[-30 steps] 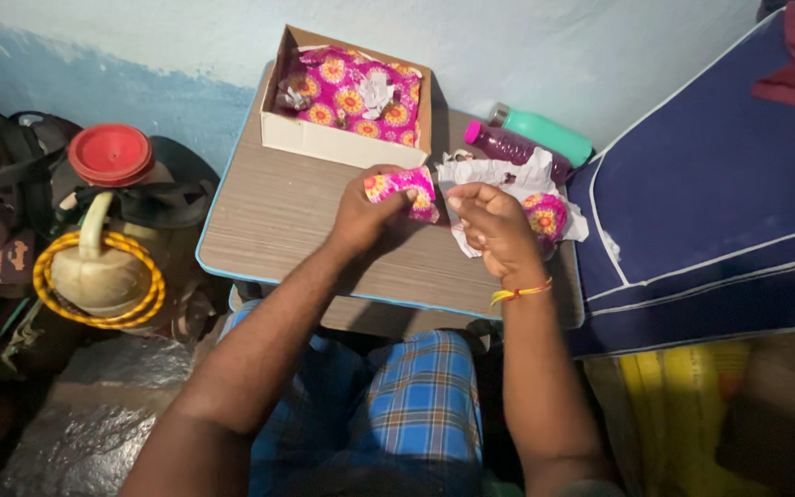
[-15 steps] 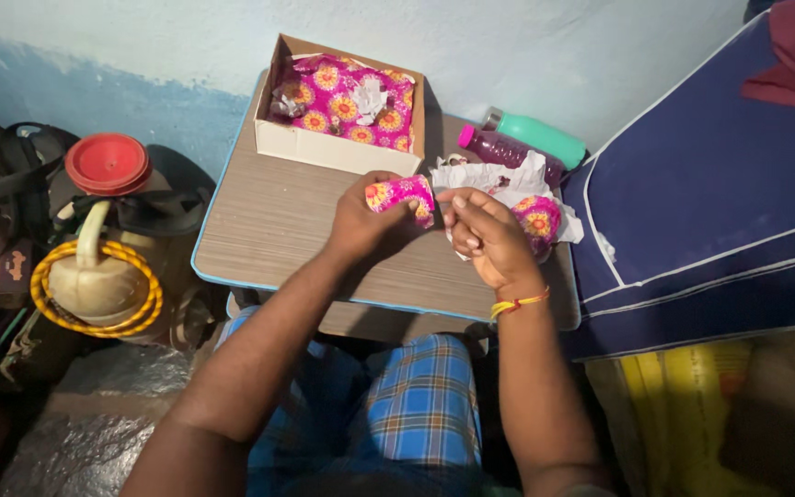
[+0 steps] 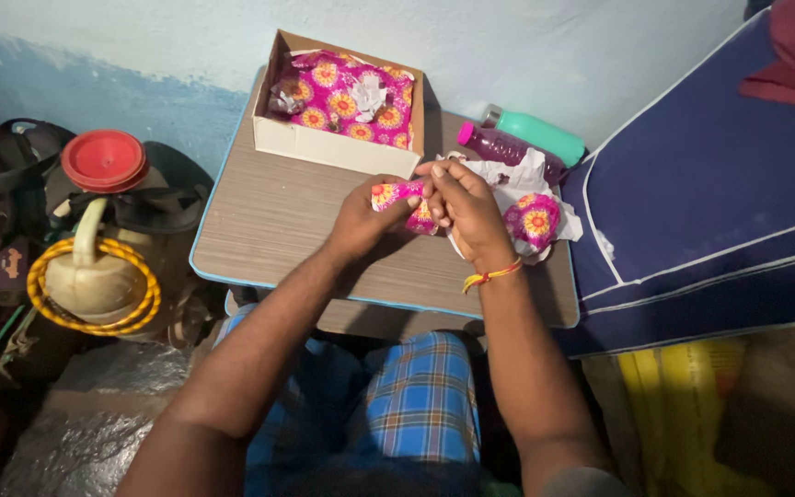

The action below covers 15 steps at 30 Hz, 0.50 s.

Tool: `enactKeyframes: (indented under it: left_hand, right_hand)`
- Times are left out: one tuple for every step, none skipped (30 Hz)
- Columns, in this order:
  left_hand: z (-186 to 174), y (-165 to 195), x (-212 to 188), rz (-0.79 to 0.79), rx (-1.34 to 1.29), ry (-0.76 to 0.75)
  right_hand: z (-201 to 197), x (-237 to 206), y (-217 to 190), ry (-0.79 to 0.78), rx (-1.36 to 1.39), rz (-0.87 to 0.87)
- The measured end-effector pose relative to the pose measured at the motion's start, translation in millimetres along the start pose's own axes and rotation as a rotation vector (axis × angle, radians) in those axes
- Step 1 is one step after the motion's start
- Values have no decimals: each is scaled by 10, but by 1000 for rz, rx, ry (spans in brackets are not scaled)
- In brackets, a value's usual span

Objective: The person sits on a bed with a small table and wraps small items in pink floral wrapping paper, folding the paper around each item and placing the wrapped pieces into an open cardboard box lined with the same paper.

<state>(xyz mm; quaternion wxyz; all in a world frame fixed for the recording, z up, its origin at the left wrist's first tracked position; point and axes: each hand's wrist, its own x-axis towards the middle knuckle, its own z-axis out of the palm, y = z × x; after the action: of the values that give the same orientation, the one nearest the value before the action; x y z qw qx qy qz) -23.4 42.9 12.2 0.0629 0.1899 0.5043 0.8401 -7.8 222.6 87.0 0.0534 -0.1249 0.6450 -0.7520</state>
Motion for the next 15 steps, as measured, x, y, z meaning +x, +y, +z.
enactKeyframes:
  left_hand:
    - [7, 10, -5, -23, 0, -5]
    - [13, 27, -10, -46, -1, -11]
    - [23, 46, -20, -68, -1, -15]
    - [31, 68, -37, -83, -17, -18]
    - [35, 91, -62, -99, -33, -20]
    - [42, 111, -87, -117, -51, -20]
    - [51, 129, -96, -60, 23, -36]
    - [59, 149, -89, 1, 98, -53]
    - [60, 161, -79, 62, 173, -72]
    - [59, 167, -73, 63, 155, -85]
    - [56, 166, -67, 64, 137, -99]
    - [49, 157, -60, 65, 120, -112]
    - [44, 142, -52, 71, 98, -112]
    - [41, 120, -51, 75, 75, -109]
    - [39, 91, -59, 77, 49, -104]
  right_hand:
    - [-9, -12, 7, 9, 2, 3]
    - [-16, -24, 10, 17, 5, 7]
    - [-22, -34, 9, 28, 5, 23]
    - [-25, -40, 4, 37, 5, 40]
    - [-25, -47, 1, 45, 5, 58]
    - [-23, -53, -4, 40, 11, 57]
    - [-21, -55, -9, 33, 18, 53]
    - [-18, -56, -18, 27, 23, 46]
    - [-12, -58, -20, 28, 30, 55]
    - [-6, -63, -22, 29, 38, 64]
    - [1, -70, -23, 30, 46, 72]
    - [9, -78, -20, 17, 43, 62]
    - [19, -84, -15, 3, 39, 51]
    - [26, -90, -12, -12, 34, 44]
    - [28, -99, -12, -10, 47, 55]
